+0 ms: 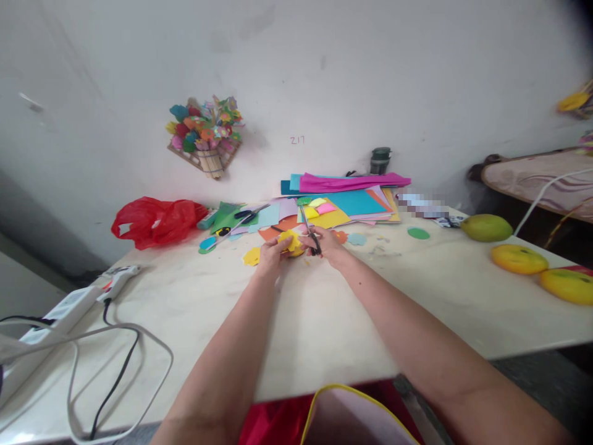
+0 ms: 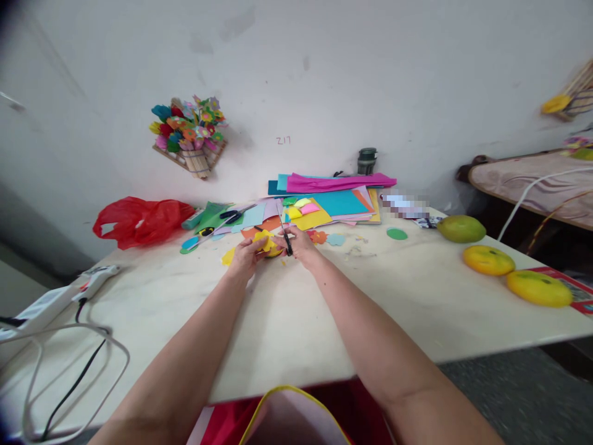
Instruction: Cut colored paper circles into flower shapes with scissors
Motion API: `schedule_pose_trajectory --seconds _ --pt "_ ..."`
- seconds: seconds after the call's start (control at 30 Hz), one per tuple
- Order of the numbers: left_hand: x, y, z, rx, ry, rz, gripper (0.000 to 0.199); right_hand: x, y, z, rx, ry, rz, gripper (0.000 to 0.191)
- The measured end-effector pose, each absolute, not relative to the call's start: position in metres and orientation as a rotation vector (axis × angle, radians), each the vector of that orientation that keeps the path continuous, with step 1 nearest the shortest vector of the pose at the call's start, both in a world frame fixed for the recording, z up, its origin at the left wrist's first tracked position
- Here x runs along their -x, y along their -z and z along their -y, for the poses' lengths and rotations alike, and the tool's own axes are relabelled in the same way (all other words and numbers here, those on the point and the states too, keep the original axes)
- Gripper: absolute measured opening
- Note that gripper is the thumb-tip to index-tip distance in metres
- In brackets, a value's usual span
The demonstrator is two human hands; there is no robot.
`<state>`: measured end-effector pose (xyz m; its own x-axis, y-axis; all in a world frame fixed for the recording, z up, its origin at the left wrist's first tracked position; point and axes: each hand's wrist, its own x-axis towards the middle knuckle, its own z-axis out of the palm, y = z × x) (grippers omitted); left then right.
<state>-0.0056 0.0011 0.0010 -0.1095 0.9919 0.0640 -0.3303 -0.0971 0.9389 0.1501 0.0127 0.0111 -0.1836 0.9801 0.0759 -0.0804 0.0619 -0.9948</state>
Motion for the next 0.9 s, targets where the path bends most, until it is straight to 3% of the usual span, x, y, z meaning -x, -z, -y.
schedule_pose_trajectory --seconds 0.47,0.9 --pt "0.002 -0.006 0.004 -0.962 -1.391 -0.955 0.026 -0.148 -0.012 -0.015 0.973 -1.165 1.266 0.034" --pt "0.010 0.001 -0.003 -0.936 -1.490 -0.887 0.026 -0.157 -0.011 -0.014 0.897 -1.267 1.403 0.039"
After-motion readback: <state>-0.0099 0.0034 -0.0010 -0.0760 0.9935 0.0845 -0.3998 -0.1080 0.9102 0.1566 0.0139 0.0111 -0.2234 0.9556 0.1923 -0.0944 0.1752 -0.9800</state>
